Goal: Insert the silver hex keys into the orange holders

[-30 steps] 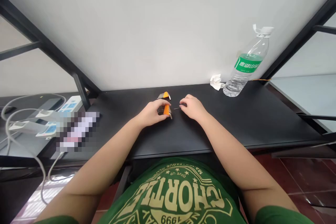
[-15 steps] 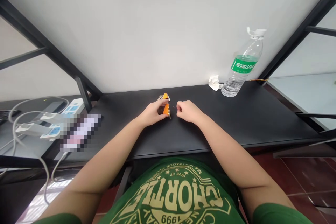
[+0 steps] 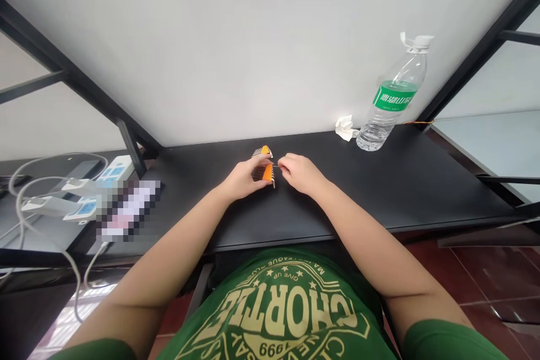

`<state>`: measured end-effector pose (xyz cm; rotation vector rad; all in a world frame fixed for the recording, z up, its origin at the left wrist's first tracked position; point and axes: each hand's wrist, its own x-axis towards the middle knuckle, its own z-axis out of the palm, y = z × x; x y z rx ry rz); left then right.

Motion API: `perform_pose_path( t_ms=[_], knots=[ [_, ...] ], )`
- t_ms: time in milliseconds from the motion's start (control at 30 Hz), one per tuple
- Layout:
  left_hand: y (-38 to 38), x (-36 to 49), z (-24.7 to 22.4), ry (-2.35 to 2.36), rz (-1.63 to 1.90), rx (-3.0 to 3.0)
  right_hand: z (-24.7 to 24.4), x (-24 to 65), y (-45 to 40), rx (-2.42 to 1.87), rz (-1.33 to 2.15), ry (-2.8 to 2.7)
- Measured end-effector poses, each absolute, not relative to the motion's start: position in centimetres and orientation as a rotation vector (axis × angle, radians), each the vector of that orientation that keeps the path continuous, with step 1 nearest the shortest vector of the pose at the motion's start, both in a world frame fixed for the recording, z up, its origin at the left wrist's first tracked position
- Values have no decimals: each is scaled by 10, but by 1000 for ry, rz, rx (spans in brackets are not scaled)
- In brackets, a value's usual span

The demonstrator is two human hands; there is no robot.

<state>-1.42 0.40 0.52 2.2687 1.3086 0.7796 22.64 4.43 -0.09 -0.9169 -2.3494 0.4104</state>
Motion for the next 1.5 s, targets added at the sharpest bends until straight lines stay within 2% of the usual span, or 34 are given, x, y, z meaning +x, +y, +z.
perform_pose_path(
  t_ms=[500,833,1000,1233,1300,1400,1500],
  knots=[
    [2,-15,6,1305,800,2228,-1,232,43,-929,385,-2359],
    [0,-14,12,1337,788,2294,4,233,35,-817,212,-2396],
    [-4,-9,16,1272,838,2349,10,233,35,-609,562,-2205],
    [-10,4,13,1121,990,2279,2,221,43,-793,1714,-1477],
    [-9,4,12,1164,972,2280,-2,219,44,-807,1930,-1374],
    [-6,1,10,1233,938,2284,-4,216,45,-875,1940,-1382],
    [0,-6,9,1336,891,2295,-4,215,43,-1039,1631,-1577]
  ],
)
